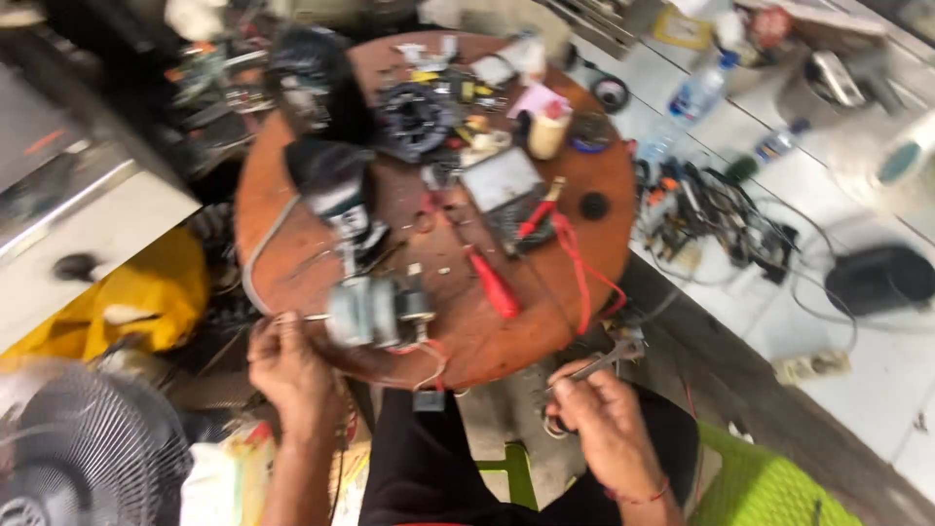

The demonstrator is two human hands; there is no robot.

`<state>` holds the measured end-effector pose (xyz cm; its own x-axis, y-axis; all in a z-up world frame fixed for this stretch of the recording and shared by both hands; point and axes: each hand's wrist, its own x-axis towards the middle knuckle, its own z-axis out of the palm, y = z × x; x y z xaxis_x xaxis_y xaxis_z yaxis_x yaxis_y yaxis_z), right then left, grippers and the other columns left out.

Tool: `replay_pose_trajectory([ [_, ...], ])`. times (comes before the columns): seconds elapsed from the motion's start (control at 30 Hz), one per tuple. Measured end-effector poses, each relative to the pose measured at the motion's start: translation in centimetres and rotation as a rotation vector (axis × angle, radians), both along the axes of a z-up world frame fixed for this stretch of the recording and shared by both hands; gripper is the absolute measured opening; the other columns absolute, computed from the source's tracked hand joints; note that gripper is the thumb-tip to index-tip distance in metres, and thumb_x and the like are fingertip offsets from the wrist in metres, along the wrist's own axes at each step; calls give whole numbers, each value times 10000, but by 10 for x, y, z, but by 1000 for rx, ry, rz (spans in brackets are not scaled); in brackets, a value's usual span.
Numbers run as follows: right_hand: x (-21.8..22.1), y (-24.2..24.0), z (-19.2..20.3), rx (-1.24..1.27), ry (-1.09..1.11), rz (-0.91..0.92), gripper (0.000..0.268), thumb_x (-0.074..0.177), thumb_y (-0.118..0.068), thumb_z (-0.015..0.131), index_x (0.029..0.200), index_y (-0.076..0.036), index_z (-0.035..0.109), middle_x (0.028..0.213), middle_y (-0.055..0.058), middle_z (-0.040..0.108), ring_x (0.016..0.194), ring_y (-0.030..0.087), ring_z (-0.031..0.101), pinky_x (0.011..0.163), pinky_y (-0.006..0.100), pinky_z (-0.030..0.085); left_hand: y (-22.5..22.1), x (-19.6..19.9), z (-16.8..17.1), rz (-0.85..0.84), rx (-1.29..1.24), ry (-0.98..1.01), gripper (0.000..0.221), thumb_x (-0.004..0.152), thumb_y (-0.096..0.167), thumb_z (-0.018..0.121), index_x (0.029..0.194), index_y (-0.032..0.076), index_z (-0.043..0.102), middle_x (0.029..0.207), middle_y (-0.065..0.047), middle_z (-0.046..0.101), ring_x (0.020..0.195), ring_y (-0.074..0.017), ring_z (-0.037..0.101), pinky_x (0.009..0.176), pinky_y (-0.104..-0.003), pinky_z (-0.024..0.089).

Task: Assembling and repairing a small electric motor component using a screwdriver and wrench on a workshop table.

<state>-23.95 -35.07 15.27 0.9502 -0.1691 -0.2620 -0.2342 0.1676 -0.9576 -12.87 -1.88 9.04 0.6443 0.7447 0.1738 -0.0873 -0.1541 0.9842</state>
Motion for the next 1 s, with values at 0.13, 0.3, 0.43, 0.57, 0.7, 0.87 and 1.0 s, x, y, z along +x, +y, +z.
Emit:
replay_pose_trajectory([
  [0.13,8,52,12,-115,-69,195,229,977,-231,662,1014,-43,787,622,2,500,567,117,423,523,279,352,-17,-22,43,-6,-17,53,192,1031,264,672,957,100,741,1144,-53,687,1126,-142,632,992,-300,451],
  [0.3,42,92,22,-100,-317,321,180,1029,-237,566,1071,-85,654,1535,172,546,1449,247,510,1151,347,463,-44,-30,63,-228,-314,-264,54,953,68,730,934,71,680,1039,-169,767,1005,-228,766,941,-324,631],
  [0.43,52,101,24,-115,-200,233,380,998,-299,576,1239,-9,626,1518,139,584,1262,203,643,983,307,559,-58,-30,97,-322,-53,-284,104,908,73,787,897,42,689,969,-129,749,948,-225,751,927,-332,646],
  [0.57,59,93,12,52,-119,47,268,973,-292,662,1030,-31,672,870,97,664,760,179,625,717,320,536,-57,-8,90,-518,540,-274,283,882,390,727,1000,133,736,1269,-139,593,1095,-268,622,912,-425,499],
  [0.7,69,100,34,288,-94,17,442,955,-248,673,1280,50,699,877,167,766,746,209,734,731,323,602,-52,6,71,-773,853,-198,1043,768,766,693,1507,108,364,1592,-238,430,1459,-441,460,1136,-698,408],
  [0.87,76,99,8,-6,-253,-163,259,951,-220,678,1075,4,719,878,142,733,718,134,669,586,228,524,-40,11,77,-905,750,-189,867,751,530,839,1436,112,511,1478,-199,529,1311,-441,559,1068,-568,457],
  [1.0,83,94,8,-261,-419,-262,174,978,-122,654,1026,38,704,680,193,728,506,103,606,464,195,452,-45,12,73,-821,651,-261,830,696,419,937,1382,109,587,1333,-184,614,1203,-448,621,993,-549,530],
])
